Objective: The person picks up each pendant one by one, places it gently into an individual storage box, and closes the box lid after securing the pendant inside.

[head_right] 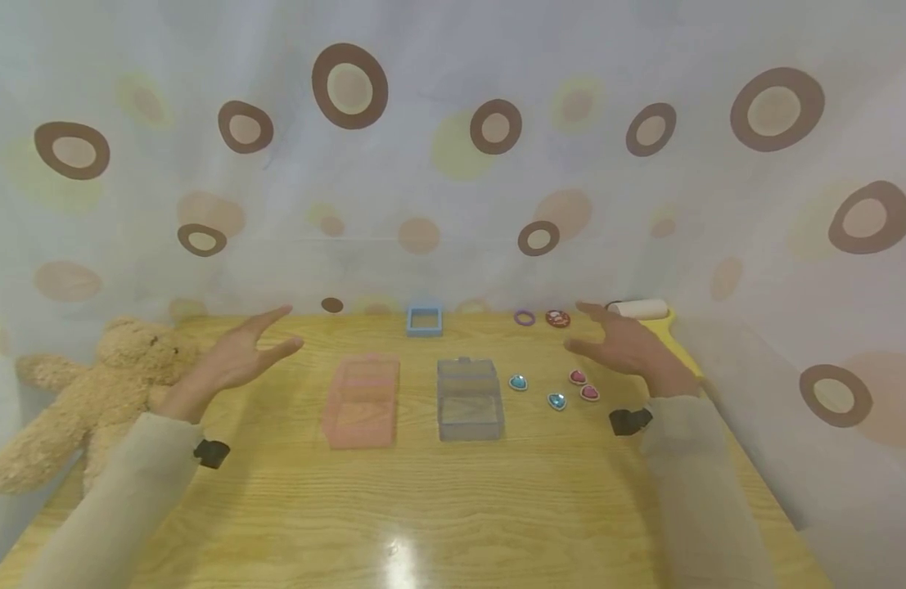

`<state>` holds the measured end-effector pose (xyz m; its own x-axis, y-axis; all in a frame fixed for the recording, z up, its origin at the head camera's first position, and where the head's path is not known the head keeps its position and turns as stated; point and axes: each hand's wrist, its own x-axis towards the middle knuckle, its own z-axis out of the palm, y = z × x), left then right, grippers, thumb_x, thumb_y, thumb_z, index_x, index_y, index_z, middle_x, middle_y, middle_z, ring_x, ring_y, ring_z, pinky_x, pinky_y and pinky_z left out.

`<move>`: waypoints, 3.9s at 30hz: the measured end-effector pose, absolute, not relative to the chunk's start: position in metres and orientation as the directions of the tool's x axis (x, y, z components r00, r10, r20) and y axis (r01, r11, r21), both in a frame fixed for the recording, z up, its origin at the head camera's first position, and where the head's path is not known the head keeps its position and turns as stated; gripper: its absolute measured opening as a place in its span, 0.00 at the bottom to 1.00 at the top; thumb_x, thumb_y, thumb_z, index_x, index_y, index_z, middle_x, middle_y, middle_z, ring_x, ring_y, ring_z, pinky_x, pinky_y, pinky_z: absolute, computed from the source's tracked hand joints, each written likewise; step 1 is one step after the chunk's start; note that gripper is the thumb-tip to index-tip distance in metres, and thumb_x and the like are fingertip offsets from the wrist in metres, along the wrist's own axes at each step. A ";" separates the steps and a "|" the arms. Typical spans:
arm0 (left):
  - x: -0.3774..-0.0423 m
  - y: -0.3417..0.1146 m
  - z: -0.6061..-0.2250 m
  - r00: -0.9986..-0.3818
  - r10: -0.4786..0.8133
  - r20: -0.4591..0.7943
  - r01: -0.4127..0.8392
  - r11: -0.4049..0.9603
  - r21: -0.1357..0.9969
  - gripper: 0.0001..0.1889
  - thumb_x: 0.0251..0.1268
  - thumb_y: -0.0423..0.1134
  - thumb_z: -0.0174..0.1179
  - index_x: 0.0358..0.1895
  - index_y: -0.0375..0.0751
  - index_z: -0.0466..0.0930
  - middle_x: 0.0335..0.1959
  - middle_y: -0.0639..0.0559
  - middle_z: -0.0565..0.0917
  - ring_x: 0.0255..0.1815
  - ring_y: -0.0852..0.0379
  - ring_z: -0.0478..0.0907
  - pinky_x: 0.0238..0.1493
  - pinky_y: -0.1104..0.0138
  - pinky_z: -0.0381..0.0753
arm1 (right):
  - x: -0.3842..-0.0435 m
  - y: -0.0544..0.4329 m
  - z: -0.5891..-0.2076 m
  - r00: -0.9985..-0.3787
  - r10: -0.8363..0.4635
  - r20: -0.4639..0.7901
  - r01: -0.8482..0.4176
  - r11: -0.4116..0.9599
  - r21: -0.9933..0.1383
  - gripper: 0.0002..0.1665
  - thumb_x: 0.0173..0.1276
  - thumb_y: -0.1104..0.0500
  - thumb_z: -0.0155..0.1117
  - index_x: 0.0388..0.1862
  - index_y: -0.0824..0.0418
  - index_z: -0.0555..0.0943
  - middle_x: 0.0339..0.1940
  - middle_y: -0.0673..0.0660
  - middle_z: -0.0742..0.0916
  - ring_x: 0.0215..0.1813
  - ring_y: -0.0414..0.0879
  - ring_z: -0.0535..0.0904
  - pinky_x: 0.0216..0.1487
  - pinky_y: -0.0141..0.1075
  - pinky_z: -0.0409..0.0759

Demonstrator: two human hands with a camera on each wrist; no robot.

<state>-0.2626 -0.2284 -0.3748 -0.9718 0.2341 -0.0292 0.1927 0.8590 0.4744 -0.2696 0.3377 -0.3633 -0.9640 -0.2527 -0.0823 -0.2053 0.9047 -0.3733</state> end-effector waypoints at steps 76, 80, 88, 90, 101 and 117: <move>-0.209 -0.052 -0.444 -0.938 0.348 0.011 0.140 0.348 0.927 0.24 0.64 0.42 0.68 0.63 0.42 0.77 0.64 0.40 0.78 0.60 0.44 0.80 0.50 0.59 0.86 | -0.289 0.300 -0.446 -0.924 -0.382 -0.033 -0.296 0.765 -0.572 0.23 0.72 0.53 0.64 0.61 0.63 0.79 0.47 0.58 0.88 0.49 0.50 0.84 0.50 0.46 0.82; -0.208 -0.046 -0.446 -0.935 0.353 0.012 0.147 0.356 0.923 0.25 0.65 0.41 0.68 0.64 0.39 0.76 0.63 0.40 0.78 0.60 0.43 0.81 0.50 0.59 0.86 | -0.291 0.297 -0.449 -0.918 -0.393 -0.047 -0.295 0.757 -0.583 0.21 0.72 0.55 0.63 0.60 0.64 0.79 0.47 0.58 0.88 0.49 0.50 0.83 0.49 0.45 0.83; -0.207 -0.036 -0.445 -0.934 0.357 -0.019 0.124 0.374 0.919 0.25 0.66 0.41 0.67 0.65 0.39 0.76 0.66 0.41 0.77 0.60 0.43 0.80 0.49 0.58 0.87 | -0.298 0.292 -0.458 -0.913 -0.398 -0.089 -0.272 0.756 -0.595 0.20 0.72 0.55 0.63 0.59 0.63 0.80 0.44 0.55 0.88 0.45 0.45 0.83 0.47 0.43 0.83; -0.207 -0.033 -0.445 -0.933 0.358 -0.027 0.119 0.380 0.917 0.26 0.65 0.41 0.67 0.65 0.38 0.75 0.66 0.41 0.77 0.60 0.42 0.81 0.48 0.58 0.87 | -0.299 0.290 -0.459 -0.911 -0.402 -0.095 -0.272 0.757 -0.595 0.20 0.72 0.56 0.63 0.59 0.63 0.80 0.43 0.55 0.88 0.44 0.45 0.83 0.46 0.42 0.83; -0.204 -0.024 -0.447 -0.934 0.355 -0.044 0.132 0.456 0.880 0.28 0.66 0.38 0.66 0.68 0.37 0.72 0.67 0.40 0.75 0.56 0.44 0.83 0.43 0.64 0.87 | -0.301 0.285 -0.464 -0.917 -0.384 -0.110 -0.252 0.770 -0.586 0.19 0.67 0.56 0.69 0.55 0.62 0.82 0.42 0.56 0.87 0.45 0.46 0.81 0.48 0.45 0.82; -0.207 -0.021 -0.450 -0.935 0.354 -0.017 0.169 0.488 0.857 0.27 0.67 0.36 0.65 0.68 0.37 0.72 0.64 0.39 0.77 0.52 0.46 0.85 0.40 0.65 0.87 | -0.303 0.281 -0.463 -0.918 -0.372 -0.137 -0.248 0.809 -0.533 0.16 0.64 0.57 0.71 0.49 0.59 0.85 0.43 0.55 0.87 0.46 0.48 0.81 0.49 0.46 0.81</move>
